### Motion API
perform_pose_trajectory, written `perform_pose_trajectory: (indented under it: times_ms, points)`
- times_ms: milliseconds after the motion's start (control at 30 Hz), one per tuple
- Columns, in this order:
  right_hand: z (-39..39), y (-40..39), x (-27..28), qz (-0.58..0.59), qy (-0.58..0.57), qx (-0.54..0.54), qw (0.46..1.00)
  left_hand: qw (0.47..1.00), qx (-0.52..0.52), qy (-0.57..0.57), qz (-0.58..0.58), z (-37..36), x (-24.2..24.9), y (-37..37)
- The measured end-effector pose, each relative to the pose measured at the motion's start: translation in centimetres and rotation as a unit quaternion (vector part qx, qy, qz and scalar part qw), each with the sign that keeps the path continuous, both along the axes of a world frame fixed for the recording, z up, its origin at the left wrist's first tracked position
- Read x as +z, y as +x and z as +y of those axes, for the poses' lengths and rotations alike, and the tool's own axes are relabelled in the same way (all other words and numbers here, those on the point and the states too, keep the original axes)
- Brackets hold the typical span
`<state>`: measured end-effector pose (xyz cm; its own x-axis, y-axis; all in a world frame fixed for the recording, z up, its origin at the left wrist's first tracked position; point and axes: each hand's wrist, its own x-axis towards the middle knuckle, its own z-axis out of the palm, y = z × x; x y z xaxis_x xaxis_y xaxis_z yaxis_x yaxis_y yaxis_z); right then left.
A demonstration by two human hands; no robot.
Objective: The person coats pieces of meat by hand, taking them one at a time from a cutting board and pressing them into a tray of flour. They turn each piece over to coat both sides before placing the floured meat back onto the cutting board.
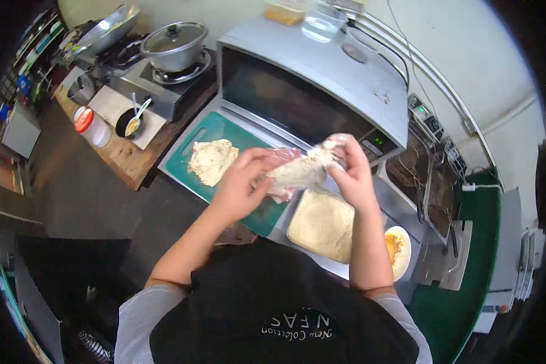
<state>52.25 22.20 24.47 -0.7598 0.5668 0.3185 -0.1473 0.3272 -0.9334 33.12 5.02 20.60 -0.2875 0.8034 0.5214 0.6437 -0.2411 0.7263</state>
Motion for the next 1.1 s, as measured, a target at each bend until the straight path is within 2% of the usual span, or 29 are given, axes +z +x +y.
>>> perform_pose_trajectory:
  times_ms: [133, 233, 267, 367, 400, 500, 600, 633, 767, 800, 1000, 1100]
  points:
    - [-1.4, -9.4, -0.9, -0.002, 0.056, 0.057, 0.997, 0.993, 0.119, -0.001, 0.005, -3.4, -0.9, -5.4]
    - [-2.3, -15.0, -2.7, -0.022, 0.081, 0.086, 0.993, 0.985, 0.158, -0.034, -0.054, -5.2, -3.6, -8.5]
    - [-2.4, -16.1, -3.4, -0.036, 0.082, 0.095, 0.991, 0.984, 0.170, -0.039, -0.031, -5.5, -5.1, -9.5]
    - [-2.3, -18.9, -5.4, -0.078, 0.095, 0.108, 0.987, 0.972, 0.171, -0.118, -0.106, -6.2, -8.8, -10.5]
    - [-2.0, -19.6, -5.8, -0.092, 0.101, 0.110, 0.985, 0.966, 0.170, -0.143, -0.130, -6.2, -8.4, -10.0]
    - [-1.7, -21.5, -5.4, -0.157, 0.143, 0.139, 0.967, 0.964, 0.169, -0.119, -0.167, -5.6, -11.3, -9.0]
    - [-1.8, -24.7, -5.7, -0.250, 0.203, 0.167, 0.932, 0.934, 0.176, -0.150, -0.273, -5.0, -13.6, -9.1]
    - [-2.1, -25.9, -5.9, -0.287, 0.217, 0.168, 0.918, 0.936, 0.207, -0.152, -0.240, -5.0, -14.1, -9.4]
    - [-2.0, -31.0, -13.4, -0.261, 0.260, 0.171, 0.914, 0.932, 0.316, -0.146, -0.098, -5.2, -16.3, -11.0]
    - [-2.4, -31.9, -13.8, -0.290, 0.226, 0.178, 0.913, 0.928, 0.340, -0.142, -0.060, -5.4, -16.5, -11.4]
    - [-3.2, -33.8, -16.6, -0.277, 0.221, 0.166, 0.920, 0.905, 0.370, -0.177, -0.112, -5.9, -17.5, -12.8]
    - [-2.7, -33.4, -17.3, -0.216, 0.258, 0.127, 0.933, 0.895, 0.374, -0.185, -0.155, -5.9, -17.1, -12.9]
